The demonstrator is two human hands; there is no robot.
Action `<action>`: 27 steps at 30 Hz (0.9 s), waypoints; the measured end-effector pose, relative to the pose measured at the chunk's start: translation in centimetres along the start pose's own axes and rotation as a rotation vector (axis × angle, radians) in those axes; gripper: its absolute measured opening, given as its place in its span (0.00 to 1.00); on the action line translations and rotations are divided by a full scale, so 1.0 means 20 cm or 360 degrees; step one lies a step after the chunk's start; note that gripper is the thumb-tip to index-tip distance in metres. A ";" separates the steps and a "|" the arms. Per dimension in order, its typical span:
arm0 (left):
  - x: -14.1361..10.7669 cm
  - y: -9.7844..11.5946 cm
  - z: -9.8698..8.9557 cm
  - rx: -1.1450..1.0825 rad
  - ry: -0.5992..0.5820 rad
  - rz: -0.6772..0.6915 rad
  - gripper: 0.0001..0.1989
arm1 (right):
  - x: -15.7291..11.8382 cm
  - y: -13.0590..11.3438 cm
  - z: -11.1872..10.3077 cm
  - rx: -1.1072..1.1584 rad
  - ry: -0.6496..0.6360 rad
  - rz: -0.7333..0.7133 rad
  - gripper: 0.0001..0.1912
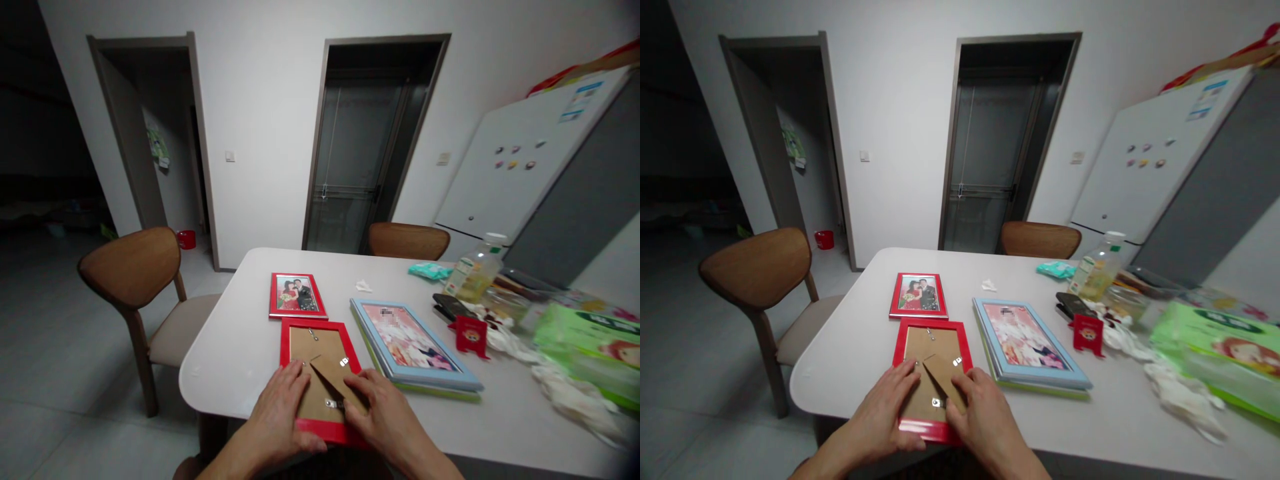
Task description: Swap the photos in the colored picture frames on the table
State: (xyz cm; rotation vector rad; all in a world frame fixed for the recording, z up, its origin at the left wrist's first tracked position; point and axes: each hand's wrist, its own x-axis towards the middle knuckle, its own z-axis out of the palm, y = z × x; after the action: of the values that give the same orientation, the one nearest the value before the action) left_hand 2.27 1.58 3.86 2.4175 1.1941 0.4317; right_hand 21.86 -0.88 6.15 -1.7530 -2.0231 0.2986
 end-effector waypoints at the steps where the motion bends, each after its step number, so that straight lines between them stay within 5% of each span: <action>1: 0.00 -0.01 -0.01 0.0033 -0.0004 -0.0014 0.45 | 0.00 0.00 0.01 -0.0012 -0.0014 -0.0018 0.15; 8: -0.01 0.00 -0.05 0.0134 -0.0018 -0.0025 0.38 | 0.01 0.04 0.13 -0.0102 0.0154 -0.0184 0.16; 21: 0.00 0.08 -0.07 0.0148 -0.0089 -0.0061 0.29 | 0.04 0.02 0.11 -0.0015 0.0038 -0.0399 0.17; 27: 0.06 0.17 -0.02 0.0121 -0.0114 -0.0135 0.41 | 0.06 0.05 0.14 0.0239 0.0024 -0.0247 0.25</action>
State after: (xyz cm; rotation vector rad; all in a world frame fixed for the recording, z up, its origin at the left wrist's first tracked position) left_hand 5.03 0.75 5.89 2.4134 1.2975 0.2763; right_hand 21.30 0.81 3.60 -1.4949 -2.0553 0.3757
